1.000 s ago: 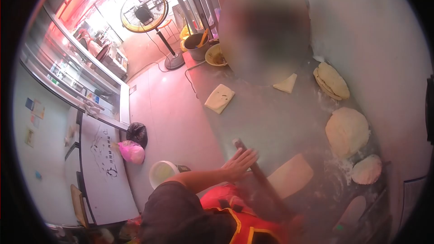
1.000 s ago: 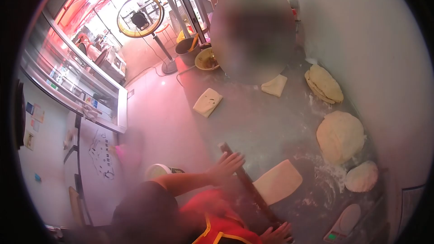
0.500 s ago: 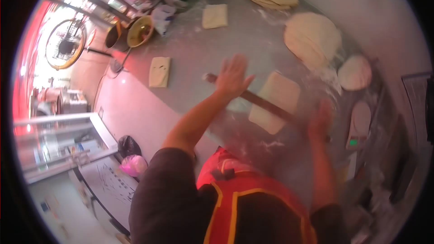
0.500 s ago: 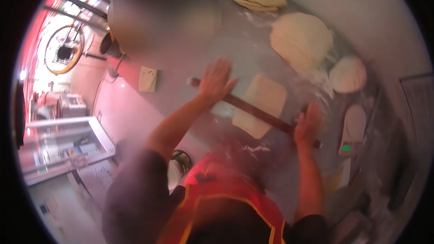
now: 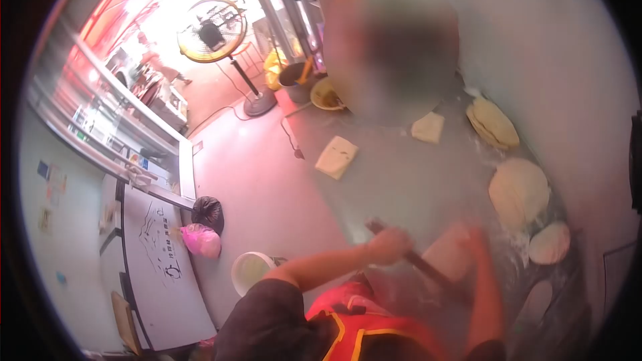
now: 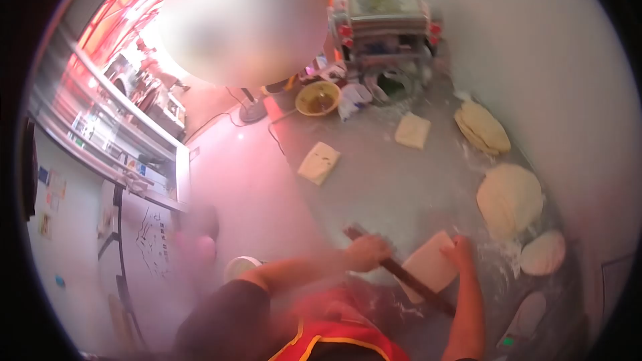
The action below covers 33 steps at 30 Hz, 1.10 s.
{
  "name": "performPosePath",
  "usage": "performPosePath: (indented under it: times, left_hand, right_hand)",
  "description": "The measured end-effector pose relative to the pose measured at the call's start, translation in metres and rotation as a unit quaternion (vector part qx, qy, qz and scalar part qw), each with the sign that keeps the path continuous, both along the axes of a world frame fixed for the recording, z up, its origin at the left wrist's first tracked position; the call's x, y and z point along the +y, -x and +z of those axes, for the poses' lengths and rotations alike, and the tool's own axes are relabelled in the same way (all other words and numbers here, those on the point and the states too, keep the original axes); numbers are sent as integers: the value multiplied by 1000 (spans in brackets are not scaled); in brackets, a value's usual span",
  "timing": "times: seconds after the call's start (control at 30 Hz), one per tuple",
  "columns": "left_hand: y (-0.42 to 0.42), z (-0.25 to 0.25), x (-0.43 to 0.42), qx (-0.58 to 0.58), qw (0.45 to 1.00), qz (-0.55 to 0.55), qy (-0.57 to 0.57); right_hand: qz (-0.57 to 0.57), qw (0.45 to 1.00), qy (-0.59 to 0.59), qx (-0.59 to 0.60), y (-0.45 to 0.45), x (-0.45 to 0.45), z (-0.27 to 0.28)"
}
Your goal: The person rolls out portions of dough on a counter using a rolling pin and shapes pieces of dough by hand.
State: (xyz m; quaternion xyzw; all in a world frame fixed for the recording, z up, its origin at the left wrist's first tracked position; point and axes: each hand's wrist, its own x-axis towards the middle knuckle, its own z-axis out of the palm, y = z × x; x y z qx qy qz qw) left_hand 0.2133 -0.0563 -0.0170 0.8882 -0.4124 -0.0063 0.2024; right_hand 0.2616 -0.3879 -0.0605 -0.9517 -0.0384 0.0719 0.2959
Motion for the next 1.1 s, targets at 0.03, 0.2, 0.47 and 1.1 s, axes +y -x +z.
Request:
performPosePath:
  times: [0.03,0.2,0.47,1.1]
  left_hand:
    - [7,3,1,10,1000,7,-9]
    - [32,5,3,29,999,24,-16]
    - [29,-31,-1,-10,998,51,-20]
    - [-123,-20,-93,-93,984,108,-110]
  right_hand:
    - [42,999,-2,3,-15,20,2]
    - [166,985,49,15,-33,93,6]
    - [-89,995,-38,-11,67,-15,-42]
    - [-296,897,319,-75,113,-60,29]
